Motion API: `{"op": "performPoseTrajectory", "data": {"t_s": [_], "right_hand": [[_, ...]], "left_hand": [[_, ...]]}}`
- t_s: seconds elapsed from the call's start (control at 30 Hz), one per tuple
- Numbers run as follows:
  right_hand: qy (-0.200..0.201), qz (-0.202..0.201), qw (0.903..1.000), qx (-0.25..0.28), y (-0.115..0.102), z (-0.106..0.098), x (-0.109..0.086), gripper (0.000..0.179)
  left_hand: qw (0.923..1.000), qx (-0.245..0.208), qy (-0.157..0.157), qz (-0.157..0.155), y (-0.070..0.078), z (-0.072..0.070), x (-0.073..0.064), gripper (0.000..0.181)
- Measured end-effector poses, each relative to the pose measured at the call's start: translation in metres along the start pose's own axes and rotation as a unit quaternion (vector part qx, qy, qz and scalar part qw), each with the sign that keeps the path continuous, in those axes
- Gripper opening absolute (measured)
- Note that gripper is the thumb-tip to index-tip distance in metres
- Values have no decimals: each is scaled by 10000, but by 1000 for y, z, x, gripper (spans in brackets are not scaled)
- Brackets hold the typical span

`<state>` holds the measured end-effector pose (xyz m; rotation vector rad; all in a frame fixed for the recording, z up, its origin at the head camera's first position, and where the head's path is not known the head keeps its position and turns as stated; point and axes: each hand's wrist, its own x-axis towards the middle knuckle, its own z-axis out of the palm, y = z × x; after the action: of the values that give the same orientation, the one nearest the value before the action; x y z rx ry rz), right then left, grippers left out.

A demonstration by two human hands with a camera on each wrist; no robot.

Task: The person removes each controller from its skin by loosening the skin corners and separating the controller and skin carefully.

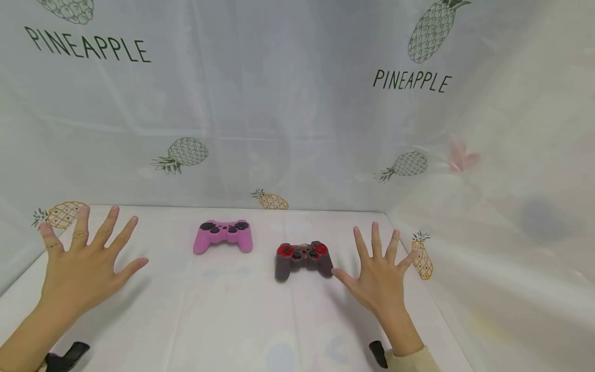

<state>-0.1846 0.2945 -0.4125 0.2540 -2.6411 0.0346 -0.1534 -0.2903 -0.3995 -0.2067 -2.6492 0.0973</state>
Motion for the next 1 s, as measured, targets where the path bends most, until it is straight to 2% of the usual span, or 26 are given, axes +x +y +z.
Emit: {"op": "performPoseTrajectory", "data": {"t_s": [0.23, 0.37, 0.6, 0.73, 0.87, 1.0], "right_hand": [[-121, 63, 9999, 86, -6, 0, 8, 110], [-257, 79, 9995, 186, -11, 1, 12, 110], [-645, 184, 9964, 511, -21, 2, 21, 109], [-888, 225, 9927, 780, -25, 5, 26, 106], [-980, 176, 9888, 1113, -28, 11, 28, 102], [-1115, 216, 9834, 1416, -31, 16, 30, 98]], "left_hand": [[9995, -101, 216, 199, 30, 9, 20, 94], [9992, -161, 189, 309, 51, 12, 31, 93], [9981, -472, -10, 401, 89, 16, 49, 88], [9962, -682, -235, 480, 109, 19, 59, 86], [9923, -1038, -497, 461, 127, 20, 65, 84], [9859, -1503, -583, 455, 144, 23, 70, 82]]}}
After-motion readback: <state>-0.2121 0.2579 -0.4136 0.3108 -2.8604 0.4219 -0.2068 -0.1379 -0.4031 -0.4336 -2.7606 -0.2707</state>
